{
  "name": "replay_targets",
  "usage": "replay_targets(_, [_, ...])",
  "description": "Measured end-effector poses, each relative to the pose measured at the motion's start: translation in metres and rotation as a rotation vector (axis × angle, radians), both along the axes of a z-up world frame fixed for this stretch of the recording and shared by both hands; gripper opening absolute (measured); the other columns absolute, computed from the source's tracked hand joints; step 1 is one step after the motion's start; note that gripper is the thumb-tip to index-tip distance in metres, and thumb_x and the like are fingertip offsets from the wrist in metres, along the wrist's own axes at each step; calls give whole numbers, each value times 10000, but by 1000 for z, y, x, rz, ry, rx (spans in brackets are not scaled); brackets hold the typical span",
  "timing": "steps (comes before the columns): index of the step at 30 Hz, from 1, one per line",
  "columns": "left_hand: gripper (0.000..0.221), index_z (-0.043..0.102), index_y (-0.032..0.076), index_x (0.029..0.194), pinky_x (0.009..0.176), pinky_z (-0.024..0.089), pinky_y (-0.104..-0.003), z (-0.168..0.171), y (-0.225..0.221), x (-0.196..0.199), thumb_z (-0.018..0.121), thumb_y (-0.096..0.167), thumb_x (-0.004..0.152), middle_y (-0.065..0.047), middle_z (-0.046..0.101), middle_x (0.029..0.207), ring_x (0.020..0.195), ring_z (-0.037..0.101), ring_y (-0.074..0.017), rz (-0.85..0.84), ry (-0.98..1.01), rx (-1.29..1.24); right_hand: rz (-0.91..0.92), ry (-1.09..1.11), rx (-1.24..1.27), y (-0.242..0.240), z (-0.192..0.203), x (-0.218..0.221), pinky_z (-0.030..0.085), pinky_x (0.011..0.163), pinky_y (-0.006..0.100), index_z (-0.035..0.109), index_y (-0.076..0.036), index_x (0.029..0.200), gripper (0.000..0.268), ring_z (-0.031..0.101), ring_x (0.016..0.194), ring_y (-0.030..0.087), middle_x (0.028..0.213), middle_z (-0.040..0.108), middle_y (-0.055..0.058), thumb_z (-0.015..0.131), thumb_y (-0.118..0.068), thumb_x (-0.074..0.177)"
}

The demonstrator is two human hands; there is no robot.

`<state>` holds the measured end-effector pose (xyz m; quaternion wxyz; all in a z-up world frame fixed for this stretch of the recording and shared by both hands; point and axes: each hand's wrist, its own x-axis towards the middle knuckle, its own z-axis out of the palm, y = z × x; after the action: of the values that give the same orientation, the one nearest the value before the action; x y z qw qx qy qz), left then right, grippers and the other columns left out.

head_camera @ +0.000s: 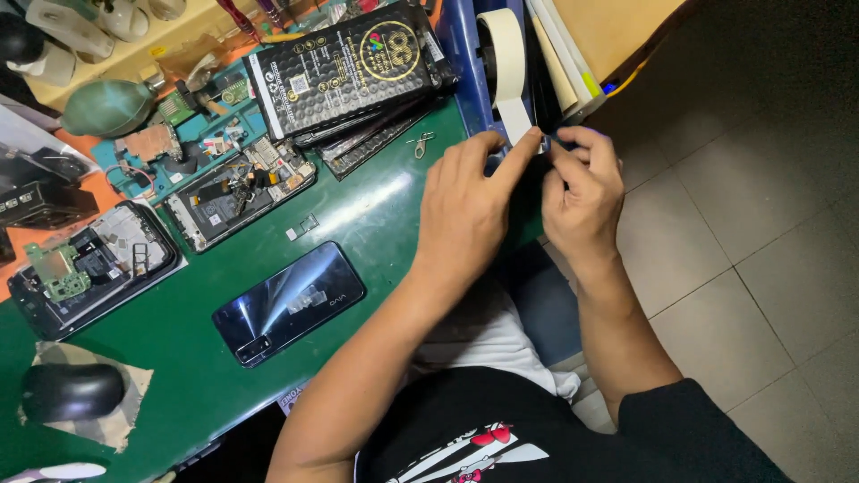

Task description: Inspecting a smartphone and a screen protector package before removing the phone's back cover at a repair bench.

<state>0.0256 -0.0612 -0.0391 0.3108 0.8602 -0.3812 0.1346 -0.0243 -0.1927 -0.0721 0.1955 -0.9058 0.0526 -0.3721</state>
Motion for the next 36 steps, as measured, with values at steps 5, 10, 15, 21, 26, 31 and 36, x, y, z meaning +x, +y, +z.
replay_targets(5, [270, 514, 222, 1108, 721, 463, -334, -6, -5, 2, 379, 120, 899, -37, 487, 912, 847, 545, -210, 93, -198, -80, -39, 2, 38, -5, -4, 7, 448, 707, 344, 667, -42, 895, 229, 597, 731, 282, 961, 534, 99, 540, 74, 744])
replay_targets(10, [276, 516, 221, 1104, 711, 458, -328, -5, -4, 2, 363, 112, 902, -38, 476, 912, 850, 535, -209, 85, -190, -85, -100, -58, 65, -2, -1, 14, 435, 683, 329, 658, -87, 881, 195, 614, 691, 263, 912, 573, 58, 668, 18, 717])
replay_targets(15, [278, 519, 216, 1107, 707, 460, -334, -7, -4, 1, 360, 111, 904, -44, 479, 905, 844, 535, -217, 88, -179, -98, -181, -153, 107, -11, -10, 23, 443, 589, 261, 604, -108, 801, 156, 611, 534, 166, 708, 580, -25, 747, -74, 748])
replay_targets(21, [278, 524, 223, 1102, 697, 453, -329, -11, -5, 2, 361, 117, 903, -42, 475, 903, 837, 527, -217, 96, -199, -114, -158, -206, 67, -6, 9, 21, 462, 474, 292, 615, -28, 892, 140, 601, 530, 251, 667, 593, 74, 689, -1, 777])
replay_targets(26, [273, 519, 226, 1108, 698, 453, -327, -16, -5, 2, 361, 132, 906, -42, 480, 911, 843, 526, -216, 101, -212, -115, -185, -250, 97, -10, 12, 10, 469, 469, 292, 623, 21, 837, 43, 602, 533, 284, 639, 566, 99, 623, 43, 799])
replay_targets(31, [285, 518, 222, 1117, 712, 447, -321, -17, -6, 2, 348, 123, 910, -42, 488, 919, 845, 530, -211, 110, -232, -126, -93, -218, 236, -6, 17, 2, 482, 544, 362, 543, 69, 891, 113, 610, 628, 349, 665, 578, 198, 438, 30, 904])
replay_targets(36, [277, 531, 214, 1099, 792, 421, -322, -11, -7, 0, 340, 136, 914, -52, 500, 998, 910, 521, -205, 146, -298, -127, -91, -278, 271, -7, 8, -2, 474, 638, 371, 513, 52, 903, 112, 592, 712, 305, 758, 566, 177, 417, -5, 908])
